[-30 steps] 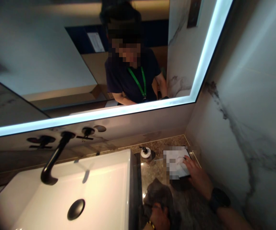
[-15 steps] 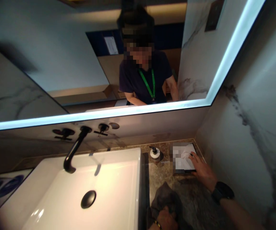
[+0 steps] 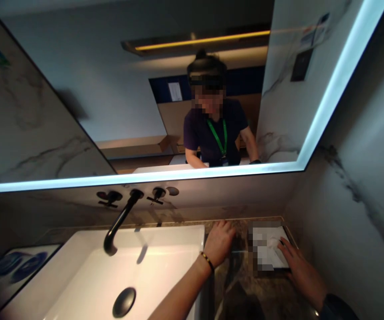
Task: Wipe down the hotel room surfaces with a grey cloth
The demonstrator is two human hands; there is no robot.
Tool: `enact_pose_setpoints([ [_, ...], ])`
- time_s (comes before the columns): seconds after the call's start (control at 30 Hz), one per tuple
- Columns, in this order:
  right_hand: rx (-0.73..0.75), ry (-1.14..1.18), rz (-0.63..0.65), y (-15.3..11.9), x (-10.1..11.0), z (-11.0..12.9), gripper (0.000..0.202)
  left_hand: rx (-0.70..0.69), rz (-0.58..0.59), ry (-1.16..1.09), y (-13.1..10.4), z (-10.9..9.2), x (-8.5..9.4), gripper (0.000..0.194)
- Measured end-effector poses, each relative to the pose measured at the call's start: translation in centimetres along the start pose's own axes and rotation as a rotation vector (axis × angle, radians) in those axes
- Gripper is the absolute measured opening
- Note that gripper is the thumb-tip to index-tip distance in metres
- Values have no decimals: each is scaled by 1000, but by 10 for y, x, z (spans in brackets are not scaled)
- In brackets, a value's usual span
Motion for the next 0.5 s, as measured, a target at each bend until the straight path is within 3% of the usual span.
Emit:
enact_pose_setpoints([
  [0.07,-3,7,-39,-4,-3,0,77,25,58,25,14,16,7,33],
  [0.23,-85,30,-169,-32,-24,-9,77,124,154,34,33,38,-6,34],
  [0.33,-137,99,-143,-55,-35,-6,75,160,168,50,38,42,-2,35],
  [0.5,-216,225,-51,-94,-36,-5,84,127,146,90,39,38,14,43],
])
Point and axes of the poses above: each hand's wrist, its own y-axis towards the middle knuckle, its own x-axis out of the back of the hand, z = x × y, the point moved 6 cm from there along y, towards the middle knuckle, and after that the axes turned 9 degrees about z, right-handed, at the moved point
